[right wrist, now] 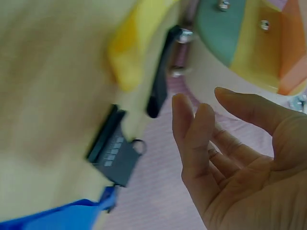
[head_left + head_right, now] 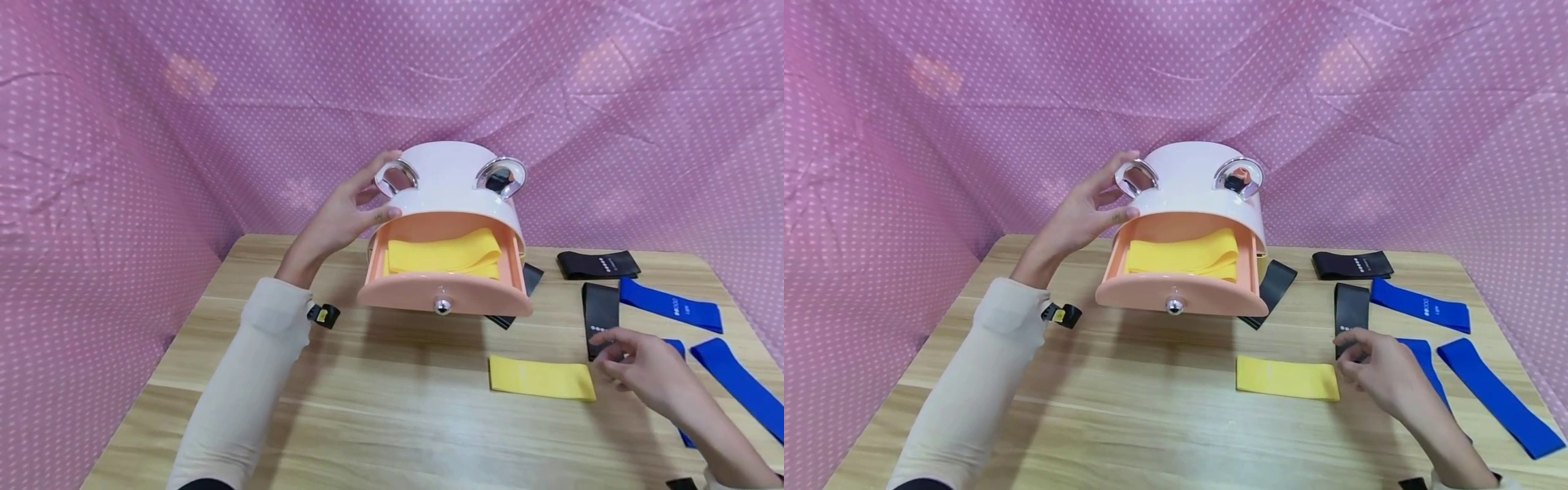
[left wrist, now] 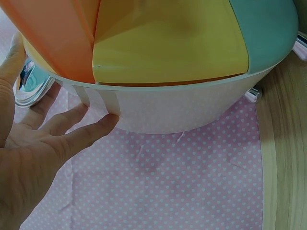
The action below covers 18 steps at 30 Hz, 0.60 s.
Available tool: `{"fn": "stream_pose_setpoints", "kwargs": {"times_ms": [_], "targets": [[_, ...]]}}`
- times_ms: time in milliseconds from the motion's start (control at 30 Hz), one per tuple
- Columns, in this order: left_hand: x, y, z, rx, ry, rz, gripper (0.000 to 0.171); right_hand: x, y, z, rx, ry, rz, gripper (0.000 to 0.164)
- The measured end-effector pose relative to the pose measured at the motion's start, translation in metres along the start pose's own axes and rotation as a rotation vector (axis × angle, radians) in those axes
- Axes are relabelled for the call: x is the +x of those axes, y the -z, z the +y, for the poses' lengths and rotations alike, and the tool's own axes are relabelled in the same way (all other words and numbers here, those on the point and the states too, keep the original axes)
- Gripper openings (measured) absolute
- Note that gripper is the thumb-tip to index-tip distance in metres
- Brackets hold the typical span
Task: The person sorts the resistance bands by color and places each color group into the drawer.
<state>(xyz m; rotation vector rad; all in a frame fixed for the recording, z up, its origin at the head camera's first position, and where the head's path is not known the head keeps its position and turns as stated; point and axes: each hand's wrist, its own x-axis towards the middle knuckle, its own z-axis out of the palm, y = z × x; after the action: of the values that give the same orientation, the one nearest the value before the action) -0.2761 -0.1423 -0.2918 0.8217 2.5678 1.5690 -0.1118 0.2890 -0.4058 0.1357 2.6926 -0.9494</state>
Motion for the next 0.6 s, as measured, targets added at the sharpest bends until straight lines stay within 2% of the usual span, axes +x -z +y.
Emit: {"fn": "stream_pose_setpoints", "kwargs": {"times_ms": [167,300,433,600], "targets": [[-0.001,0.0,-0.001,0.006,0.0,0.004,0.084,0.004,-0.009,0.017,-0.014,-0.035,-0.033,0.037],[-0.001,-0.002,-0.001,0.001,-0.01,0.007,0.083,0.007,-0.014,0.028,0.024,-0.042,-0.066,0.038],[-0.001,-0.003,-0.003,0.003,-0.019,0.01,0.083,0.01,-0.021,0.035,0.088,-0.052,-0.097,0.038],[-0.002,-0.003,-0.004,0.015,-0.024,0.015,0.083,0.013,-0.029,0.037,0.094,-0.058,-0.095,0.04]]}}
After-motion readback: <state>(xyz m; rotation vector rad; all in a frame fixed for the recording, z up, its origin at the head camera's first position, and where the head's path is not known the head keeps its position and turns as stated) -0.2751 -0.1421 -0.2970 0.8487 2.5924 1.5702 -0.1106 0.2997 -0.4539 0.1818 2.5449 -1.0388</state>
